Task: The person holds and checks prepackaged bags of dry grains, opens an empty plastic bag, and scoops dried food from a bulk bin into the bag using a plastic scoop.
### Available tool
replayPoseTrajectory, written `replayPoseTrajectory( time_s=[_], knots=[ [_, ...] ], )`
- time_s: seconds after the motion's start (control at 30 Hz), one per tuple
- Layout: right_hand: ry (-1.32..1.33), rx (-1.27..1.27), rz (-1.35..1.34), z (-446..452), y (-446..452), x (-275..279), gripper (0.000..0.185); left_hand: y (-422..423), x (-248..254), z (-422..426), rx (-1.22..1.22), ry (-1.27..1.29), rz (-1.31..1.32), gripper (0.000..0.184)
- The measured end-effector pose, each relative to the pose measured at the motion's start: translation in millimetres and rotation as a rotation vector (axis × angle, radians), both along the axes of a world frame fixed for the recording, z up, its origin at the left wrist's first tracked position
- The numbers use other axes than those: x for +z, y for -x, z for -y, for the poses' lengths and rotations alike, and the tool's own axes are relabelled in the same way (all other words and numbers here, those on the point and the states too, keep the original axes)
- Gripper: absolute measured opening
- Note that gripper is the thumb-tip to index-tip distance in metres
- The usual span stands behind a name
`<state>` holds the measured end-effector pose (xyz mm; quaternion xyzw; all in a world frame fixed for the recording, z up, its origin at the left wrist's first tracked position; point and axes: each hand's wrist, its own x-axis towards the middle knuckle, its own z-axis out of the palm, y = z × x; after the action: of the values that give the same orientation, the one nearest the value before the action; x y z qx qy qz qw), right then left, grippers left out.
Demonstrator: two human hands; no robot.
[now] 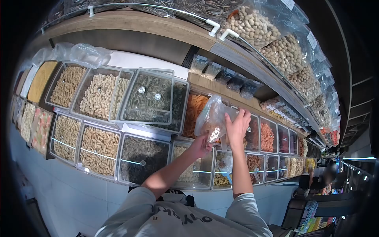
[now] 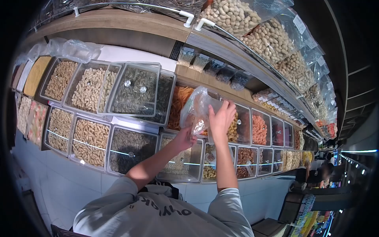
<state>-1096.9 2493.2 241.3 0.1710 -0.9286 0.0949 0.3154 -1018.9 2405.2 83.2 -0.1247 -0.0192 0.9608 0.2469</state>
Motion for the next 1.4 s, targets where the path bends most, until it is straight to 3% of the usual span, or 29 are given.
replayPoseTrajectory(
  time_s=[0.03, 0.07, 0.13, 0.17, 0.23, 0.27, 0.37, 0.5, 0.57, 0.73, 0.8, 0.83, 0.9, 1.03, 1.1, 1.13, 1.2, 1.3, 1.33, 1.4],
  knots=[
    [-0.042, -0.15, -0.07, 0, -4, 0, 0.044, 3, -4, 0, -0.015, -0.055, -0.042, 0.026],
    [-0.043, -0.146, -0.068, -12, 7, -20, 0.044, 5, 0, 0, -0.011, -0.056, -0.04, 0.026],
    [0.65, 0.034, 0.65, -46, 35, -75, 0.036, 4, 14, -1, 0.047, -0.021, -0.035, 0.035],
    [0.653, 0.027, 0.651, -46, 35, -72, 0.036, 3, 21, -2, 0.04, -0.021, -0.032, 0.035],
    [0.612, -0.067, 0.912, -38, 32, -49, 0.029, 3, 35, -5, 0.082, -0.116, -0.095, 0.045],
    [0.592, 0.039, 0.545, -24, 24, -28, 0.023, 4, 42, -5, 0.08, -0.115, -0.093, 0.045],
    [0.488, 0.081, 0.447, -32, 59, -29, 0.021, 8, 51, -12, 0.088, -0.303, -0.066, 0.055],
    [0.824, 0.092, 0.654, -17, 63, -5, 0.018, 7, 63, -21, 0.06, -0.247, 0.073, 0.065],
    [0.86, 0.099, 0.677, -12, 60, 9, 0.017, 0, 78, -15, 0.064, -0.204, 0.13, 0.065],
    [0.931, 0.053, 0.741, -13, 60, 28, 0.012, -6, 66, -7, 0.0, 0.1, 0.01, 0.062],
    [1.183, 0.224, 0.968, -18, 68, 31, 0.011, -5, 74, 2, 0.021, 0.224, 0.035, 0.052],
    [1.175, 0.231, 0.973, -18, 72, 29, 0.011, -2, 73, 3, 0.03, 0.221, 0.035, 0.052],
    [1.162, 0.17, 0.932, -18, 69, 27, 0.011, -2, 71, 1, 0.152, 0.504, -0.027, 0.044],
    [1.188, 0.089, 0.779, -20, 66, 26, 0.013, -7, 81, 7, 0.283, 0.619, -0.133, 0.041],
    [1.384, 0.291, 0.991, -34, 64, 25, 0.016, -10, 81, 7, 0.252, 0.654, -0.132, 0.043],
    [1.385, 0.295, 0.991, -38, 63, 23, 0.016, -11, 78, 8, 0.253, 0.656, -0.133, 0.043],
    [1.507, 0.351, 1.018, -35, 51, 34, 0.019, -18, 73, 13, 0.185, 0.287, -0.016, 0.05],
    [1.472, 0.317, 1.053, -33, 30, 39, 0.018, -29, 92, 21, 0.086, 0.158, -0.146, 0.053],
    [1.44, 0.46, 1.165, -55, 31, 25, 0.024, -31, 101, 21, 0.082, 0.16, -0.146, 0.053],
    [1.463, 0.407, 1.043, -47, 0, 23, 0.029, -33, 114, 16, 0.059, 0.673, -0.15, 0.047]
  ],
)
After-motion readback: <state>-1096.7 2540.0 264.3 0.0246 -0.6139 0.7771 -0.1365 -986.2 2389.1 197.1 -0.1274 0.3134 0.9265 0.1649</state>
